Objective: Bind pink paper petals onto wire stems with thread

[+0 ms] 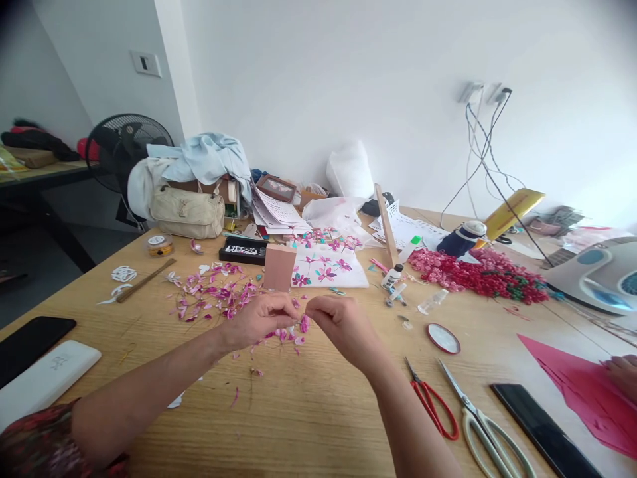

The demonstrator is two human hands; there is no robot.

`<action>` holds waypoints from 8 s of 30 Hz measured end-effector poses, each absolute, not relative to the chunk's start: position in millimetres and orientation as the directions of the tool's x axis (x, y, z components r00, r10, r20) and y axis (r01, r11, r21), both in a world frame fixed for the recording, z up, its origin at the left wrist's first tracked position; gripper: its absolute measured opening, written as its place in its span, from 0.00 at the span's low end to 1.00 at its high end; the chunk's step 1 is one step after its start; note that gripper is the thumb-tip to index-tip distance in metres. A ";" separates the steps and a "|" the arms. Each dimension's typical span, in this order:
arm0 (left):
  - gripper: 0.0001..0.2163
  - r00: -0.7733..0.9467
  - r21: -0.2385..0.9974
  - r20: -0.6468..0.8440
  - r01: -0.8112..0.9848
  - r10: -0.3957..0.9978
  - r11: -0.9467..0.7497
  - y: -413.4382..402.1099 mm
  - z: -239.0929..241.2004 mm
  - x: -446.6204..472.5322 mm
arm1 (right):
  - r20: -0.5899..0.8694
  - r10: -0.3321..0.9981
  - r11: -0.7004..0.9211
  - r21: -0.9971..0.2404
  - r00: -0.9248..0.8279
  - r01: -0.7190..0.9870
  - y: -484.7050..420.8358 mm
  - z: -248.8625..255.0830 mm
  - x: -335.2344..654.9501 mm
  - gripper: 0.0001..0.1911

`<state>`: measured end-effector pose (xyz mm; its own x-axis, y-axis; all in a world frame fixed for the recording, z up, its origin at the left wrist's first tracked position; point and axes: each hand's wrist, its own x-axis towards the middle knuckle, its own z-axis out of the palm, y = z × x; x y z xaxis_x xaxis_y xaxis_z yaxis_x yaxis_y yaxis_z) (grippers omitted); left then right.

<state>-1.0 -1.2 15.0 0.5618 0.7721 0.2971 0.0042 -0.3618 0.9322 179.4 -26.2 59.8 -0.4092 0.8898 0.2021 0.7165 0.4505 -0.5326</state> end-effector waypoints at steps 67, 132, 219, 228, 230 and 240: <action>0.03 0.500 0.909 0.334 0.054 0.799 -0.414 -1.3 19.6 -6.1 | 0.273 0.874 0.485 -0.438 -0.402 0.757 -24.5 66.1 170.3 0.13; 0.04 0.321 0.836 0.402 0.253 0.857 -0.487 5.8 21.7 -2.1 | 0.367 0.857 0.453 -0.201 -0.362 0.869 -42.2 35.1 151.0 0.14; 0.03 0.274 0.988 0.137 -0.105 0.952 -0.112 26.5 40.6 1.6 | 0.253 0.829 0.550 -0.201 -0.499 0.811 -11.1 59.4 164.2 0.12; 0.04 0.274 0.840 0.369 0.310 0.888 -0.445 26.5 35.5 0.2 | 0.191 0.852 0.514 -0.120 -0.488 0.850 -12.7 64.1 157.4 0.12; 0.05 0.328 0.747 0.428 0.396 0.842 -0.534 25.6 35.0 -0.1 | 0.216 0.844 0.526 -0.147 -0.491 0.838 -13.4 64.5 158.7 0.12; 0.04 0.523 0.841 0.300 0.251 0.798 -0.480 19.7 41.4 -0.2 | 0.347 0.843 0.537 -0.496 -0.412 0.682 -6.9 67.4 178.3 0.11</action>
<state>-0.2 19.7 41.4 0.5235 0.7976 0.2997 0.2506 -0.4803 0.8405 178.3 -6.9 67.4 -0.4119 0.8427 0.3466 0.6824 0.5373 -0.4955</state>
